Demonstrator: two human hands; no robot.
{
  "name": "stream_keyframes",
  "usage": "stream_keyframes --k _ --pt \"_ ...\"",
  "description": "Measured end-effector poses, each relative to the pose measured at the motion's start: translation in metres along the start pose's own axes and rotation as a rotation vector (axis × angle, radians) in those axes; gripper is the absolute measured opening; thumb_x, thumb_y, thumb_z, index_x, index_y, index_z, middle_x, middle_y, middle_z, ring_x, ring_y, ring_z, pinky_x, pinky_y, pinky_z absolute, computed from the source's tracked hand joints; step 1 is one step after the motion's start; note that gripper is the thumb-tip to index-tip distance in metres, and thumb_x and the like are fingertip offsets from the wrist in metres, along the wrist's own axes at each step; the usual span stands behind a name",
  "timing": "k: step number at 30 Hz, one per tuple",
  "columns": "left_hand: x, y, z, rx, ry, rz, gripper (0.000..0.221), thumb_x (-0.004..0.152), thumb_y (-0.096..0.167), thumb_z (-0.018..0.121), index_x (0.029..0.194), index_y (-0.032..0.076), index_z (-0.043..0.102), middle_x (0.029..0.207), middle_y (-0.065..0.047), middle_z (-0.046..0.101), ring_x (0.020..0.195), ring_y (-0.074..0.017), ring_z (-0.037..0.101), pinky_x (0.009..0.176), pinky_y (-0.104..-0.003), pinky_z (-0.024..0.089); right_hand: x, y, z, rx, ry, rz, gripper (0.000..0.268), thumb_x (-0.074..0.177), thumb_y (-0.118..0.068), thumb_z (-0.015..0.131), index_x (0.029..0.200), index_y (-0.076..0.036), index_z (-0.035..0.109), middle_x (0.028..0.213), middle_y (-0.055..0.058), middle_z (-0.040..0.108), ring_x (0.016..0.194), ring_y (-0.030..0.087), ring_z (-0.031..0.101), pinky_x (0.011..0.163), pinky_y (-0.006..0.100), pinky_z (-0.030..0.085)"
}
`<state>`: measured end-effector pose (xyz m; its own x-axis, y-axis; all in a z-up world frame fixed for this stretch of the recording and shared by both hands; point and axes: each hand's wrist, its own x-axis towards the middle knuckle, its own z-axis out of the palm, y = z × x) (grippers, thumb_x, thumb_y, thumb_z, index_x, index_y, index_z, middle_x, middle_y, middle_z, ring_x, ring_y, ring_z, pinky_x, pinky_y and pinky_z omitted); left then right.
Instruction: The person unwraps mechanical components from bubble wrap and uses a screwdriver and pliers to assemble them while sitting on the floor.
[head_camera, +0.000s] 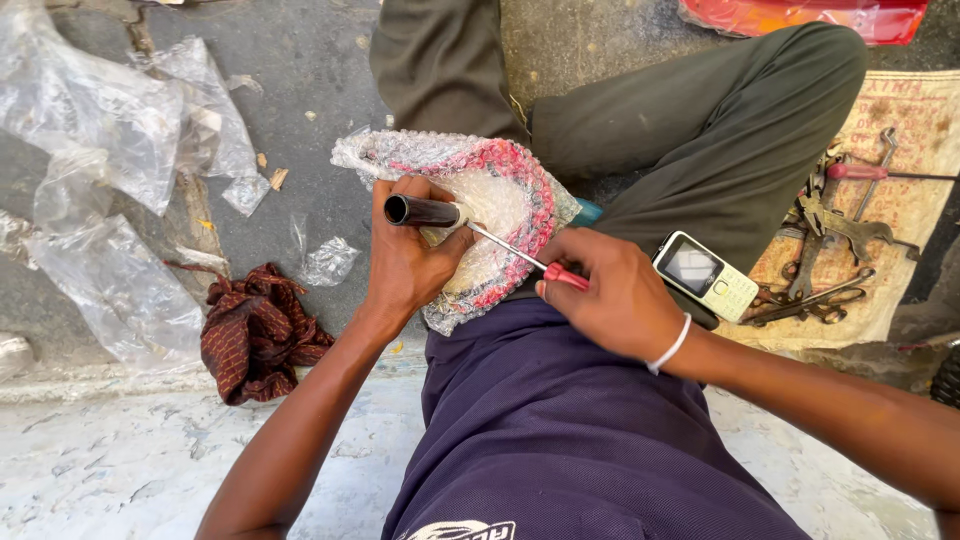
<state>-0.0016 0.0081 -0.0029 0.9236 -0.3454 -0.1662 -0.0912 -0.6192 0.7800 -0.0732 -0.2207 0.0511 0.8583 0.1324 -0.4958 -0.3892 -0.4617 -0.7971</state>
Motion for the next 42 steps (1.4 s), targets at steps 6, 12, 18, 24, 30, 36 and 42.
stream_keyframes --k 6,12,18,24,30,36,42 --pt "-0.015 0.013 -0.018 0.070 0.073 0.125 0.034 0.073 0.011 0.089 0.094 0.005 0.063 0.097 -0.009 0.056 0.097 -0.0314 0.047 0.084 -0.043 0.042 -0.017 -0.008 0.002 -0.399 0.059 -0.354 0.025 0.090 -0.013 0.070 0.111 0.000 0.070 0.082 0.007 0.064 0.068 0.018 0.061 0.060 0.033 0.048" --pt "-0.023 0.014 -0.016 0.071 0.139 0.106 0.037 0.071 0.013 0.091 0.091 0.003 0.061 0.092 -0.008 0.054 0.094 -0.0314 0.044 0.082 -0.044 0.038 0.001 0.022 0.004 0.812 -0.323 0.564 0.022 0.091 -0.013 0.071 0.109 0.000 0.070 0.083 0.007 0.067 0.070 0.015 0.063 0.060 0.030 0.051" --pt "-0.018 0.017 -0.024 0.074 0.099 0.143 0.035 0.074 0.013 0.090 0.092 0.005 0.062 0.093 -0.007 0.056 0.094 -0.0301 0.045 0.081 -0.043 0.039 -0.004 0.000 -0.004 0.645 -0.229 0.531 0.023 0.086 -0.012 0.075 0.106 -0.001 0.068 0.085 0.009 0.068 0.069 0.019 0.065 0.057 0.031 0.051" --pt "-0.023 0.028 -0.025 0.064 0.067 0.112 0.035 0.077 0.015 0.091 0.092 0.005 0.061 0.093 -0.007 0.055 0.093 -0.0300 0.044 0.081 -0.043 0.038 -0.031 -0.027 -0.003 -0.475 0.146 -0.489 0.027 0.089 -0.011 0.074 0.111 0.002 0.066 0.094 0.015 0.070 0.075 0.026 0.069 0.064 0.035 0.054" --pt "-0.018 0.025 -0.020 0.076 0.137 0.092 0.035 0.079 0.014 0.091 0.093 0.004 0.060 0.094 -0.009 0.052 0.094 -0.0301 0.042 0.086 -0.044 0.034 -0.023 -0.022 0.002 -0.231 0.052 -0.259 0.028 0.093 -0.014 0.072 0.115 0.002 0.070 0.089 0.015 0.072 0.065 0.019 0.067 0.061 0.031 0.053" --pt "-0.019 0.016 -0.022 0.100 0.111 0.094 0.035 0.079 0.014 0.091 0.094 0.005 0.061 0.093 -0.008 0.053 0.094 -0.0287 0.043 0.085 -0.044 0.035 0.016 -0.004 -0.022 0.819 -0.336 0.789 0.026 0.085 -0.010 0.074 0.106 0.004 0.069 0.080 0.014 0.068 0.048 0.012 0.051 0.037 0.026 0.037" --pt "-0.020 0.021 -0.023 0.079 0.094 0.095 0.037 0.078 0.015 0.091 0.098 0.004 0.062 0.096 -0.008 0.055 0.096 -0.0296 0.043 0.085 -0.043 0.036 -0.010 -0.017 -0.015 0.173 -0.124 0.019 0.027 0.082 -0.007 0.079 0.106 0.000 0.068 0.084 0.012 0.064 0.067 0.020 0.061 0.054 0.029 0.046"
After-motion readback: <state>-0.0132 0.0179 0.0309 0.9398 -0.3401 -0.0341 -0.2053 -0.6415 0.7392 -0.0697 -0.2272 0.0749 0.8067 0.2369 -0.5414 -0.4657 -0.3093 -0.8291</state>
